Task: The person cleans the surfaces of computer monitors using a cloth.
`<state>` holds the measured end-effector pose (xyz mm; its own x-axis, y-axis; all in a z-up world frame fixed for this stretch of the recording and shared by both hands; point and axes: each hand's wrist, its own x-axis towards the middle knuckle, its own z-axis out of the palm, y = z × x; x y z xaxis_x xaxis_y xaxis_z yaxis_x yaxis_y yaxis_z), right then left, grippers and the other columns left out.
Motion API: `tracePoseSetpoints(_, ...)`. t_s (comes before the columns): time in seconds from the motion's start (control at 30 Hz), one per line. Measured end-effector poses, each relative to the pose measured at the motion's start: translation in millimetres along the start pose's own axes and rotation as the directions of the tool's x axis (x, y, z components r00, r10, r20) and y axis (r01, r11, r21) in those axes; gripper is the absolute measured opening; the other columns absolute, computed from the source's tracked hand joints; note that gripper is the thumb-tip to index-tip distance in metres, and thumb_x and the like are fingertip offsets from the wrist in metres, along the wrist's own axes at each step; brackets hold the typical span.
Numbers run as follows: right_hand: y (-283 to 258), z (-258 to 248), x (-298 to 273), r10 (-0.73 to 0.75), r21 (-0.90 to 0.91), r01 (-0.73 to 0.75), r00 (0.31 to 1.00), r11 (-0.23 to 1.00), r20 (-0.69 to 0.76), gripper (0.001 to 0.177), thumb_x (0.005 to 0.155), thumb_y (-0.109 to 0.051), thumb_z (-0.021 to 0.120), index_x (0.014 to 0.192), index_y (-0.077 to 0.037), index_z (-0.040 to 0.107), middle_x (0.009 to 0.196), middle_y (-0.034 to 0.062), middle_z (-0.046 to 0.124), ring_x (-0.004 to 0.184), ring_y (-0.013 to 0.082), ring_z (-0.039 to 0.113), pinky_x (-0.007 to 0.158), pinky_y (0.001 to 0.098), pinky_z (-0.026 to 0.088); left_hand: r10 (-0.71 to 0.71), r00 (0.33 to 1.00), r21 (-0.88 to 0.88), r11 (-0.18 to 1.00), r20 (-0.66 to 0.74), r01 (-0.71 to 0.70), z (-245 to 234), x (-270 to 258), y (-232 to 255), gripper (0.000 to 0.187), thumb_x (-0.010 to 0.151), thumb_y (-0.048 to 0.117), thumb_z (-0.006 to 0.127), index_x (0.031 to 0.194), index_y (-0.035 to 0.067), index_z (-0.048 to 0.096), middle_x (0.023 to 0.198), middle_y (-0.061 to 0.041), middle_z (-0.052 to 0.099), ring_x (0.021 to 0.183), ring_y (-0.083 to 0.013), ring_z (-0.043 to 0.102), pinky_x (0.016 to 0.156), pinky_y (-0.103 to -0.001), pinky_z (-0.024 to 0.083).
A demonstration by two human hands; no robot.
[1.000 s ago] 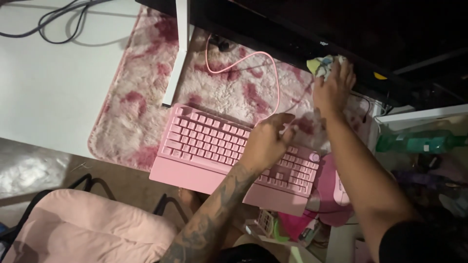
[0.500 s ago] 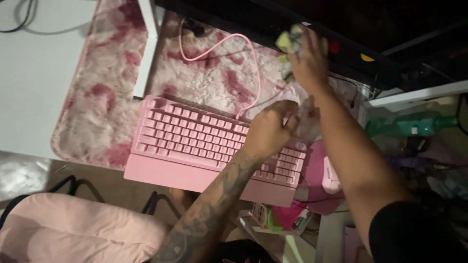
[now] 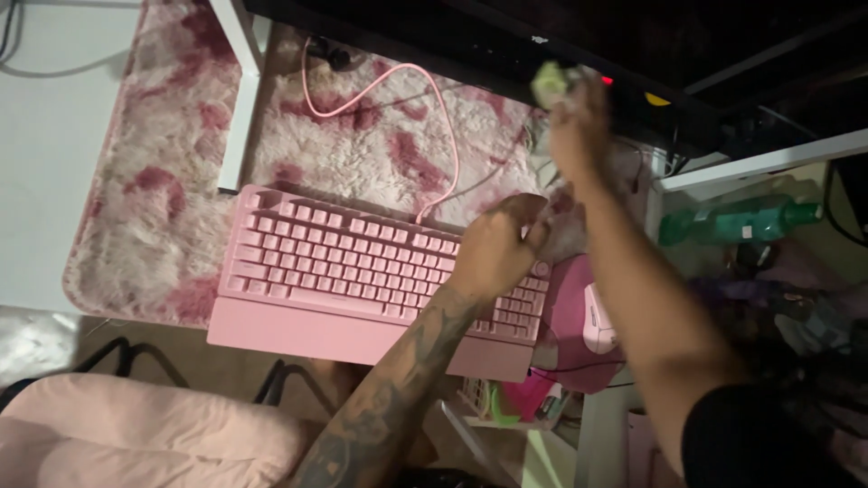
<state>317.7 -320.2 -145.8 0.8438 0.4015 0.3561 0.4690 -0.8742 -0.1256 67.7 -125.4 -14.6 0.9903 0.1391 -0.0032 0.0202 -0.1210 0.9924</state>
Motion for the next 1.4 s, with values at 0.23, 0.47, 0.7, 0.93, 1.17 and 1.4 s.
tracePoseSetpoints(0.23, 9, -36, -27, -0.048, 0.104, 0.049, 0.999, 0.993, -0.012, 0.058, 0.099, -0.006, 0.055, 0.156, -0.005, 0.046, 0.158, 0.0255, 0.044, 0.137, 0.0499, 0.047, 0.114, 0.0501, 0.042, 0.002, 1.000, -0.052, 0.999, -0.012, -0.002, 8, -7, -6, 0.025, 0.094, 0.018, 0.064, 0.114, 0.005, 0.072, 0.097, -0.022, 0.075, 0.091, -0.0368, 0.075, 0.081, -0.046, 0.058)
tracePoseSetpoints(0.47, 60, -74, -20, 0.481, -0.388, -0.423, 0.875, 0.819, 0.060, 0.039, 0.106, -0.027, 0.055, 0.141, -0.009, 0.061, 0.134, 0.0194, 0.065, 0.123, 0.0458, 0.052, 0.104, 0.0595, 0.038, -0.010, 0.999, -0.066, 0.998, -0.033, 0.008, -2, -11, -3, 0.025, 0.092, 0.015, 0.064, 0.113, 0.005, 0.072, 0.099, -0.021, 0.076, 0.080, -0.0332, 0.077, 0.080, -0.043, 0.059)
tracePoseSetpoints(0.7, 104, -38, -19, 0.310, -0.282, -0.310, 0.950, 0.908, -0.045, 0.045, 0.108, -0.029, 0.054, 0.143, -0.001, 0.056, 0.146, 0.0197, 0.054, 0.128, 0.0489, 0.048, 0.101, 0.0631, 0.035, 0.036, 0.998, -0.026, 0.999, -0.056, -0.037, -5, -15, -3, 0.022, 0.093, 0.014, 0.064, 0.112, 0.005, 0.073, 0.094, -0.023, 0.076, 0.084, -0.0355, 0.076, 0.081, -0.045, 0.059)
tracePoseSetpoints(0.93, 33, -63, -4, 0.502, -0.222, -0.475, 0.860, 0.852, 0.087, 0.057, 0.103, -0.046, 0.064, 0.140, -0.004, 0.052, 0.153, 0.0192, 0.048, 0.140, 0.0437, 0.044, 0.114, 0.0535, 0.036, -0.054, 0.998, -0.059, 0.997, 0.013, 0.055, -2, -16, 0, 0.026, 0.093, 0.016, 0.064, 0.116, 0.004, 0.072, 0.094, -0.022, 0.076, 0.079, -0.0313, 0.077, 0.078, -0.042, 0.059)
tracePoseSetpoints(1.17, 2, -44, -14, 0.096, -0.117, -0.088, 0.994, 0.989, 0.058, 0.060, 0.090, -0.010, 0.063, 0.149, -0.004, 0.050, 0.157, 0.0229, 0.048, 0.113, 0.0456, 0.065, 0.091, 0.0500, 0.055, -0.104, 0.992, -0.123, 0.986, 0.076, 0.113, -2, -10, 19, 0.029, 0.094, 0.019, 0.063, 0.118, 0.004, 0.070, 0.101, -0.020, 0.076, 0.077, -0.0306, 0.079, 0.077, -0.041, 0.060)
tracePoseSetpoints(1.4, -105, -39, 33, 0.249, -0.085, -0.235, 0.931, 0.968, 0.266, 0.047, 0.108, -0.023, 0.055, 0.154, -0.016, 0.052, 0.124, 0.0158, 0.068, 0.104, 0.0400, 0.068, 0.089, 0.0508, 0.054, -0.007, 1.000, -0.068, 0.998, -0.017, 0.005, 4, -9, 4, 0.027, 0.093, 0.016, 0.066, 0.116, 0.002, 0.072, 0.105, -0.023, 0.074, 0.096, -0.0372, 0.075, 0.086, -0.044, 0.058)
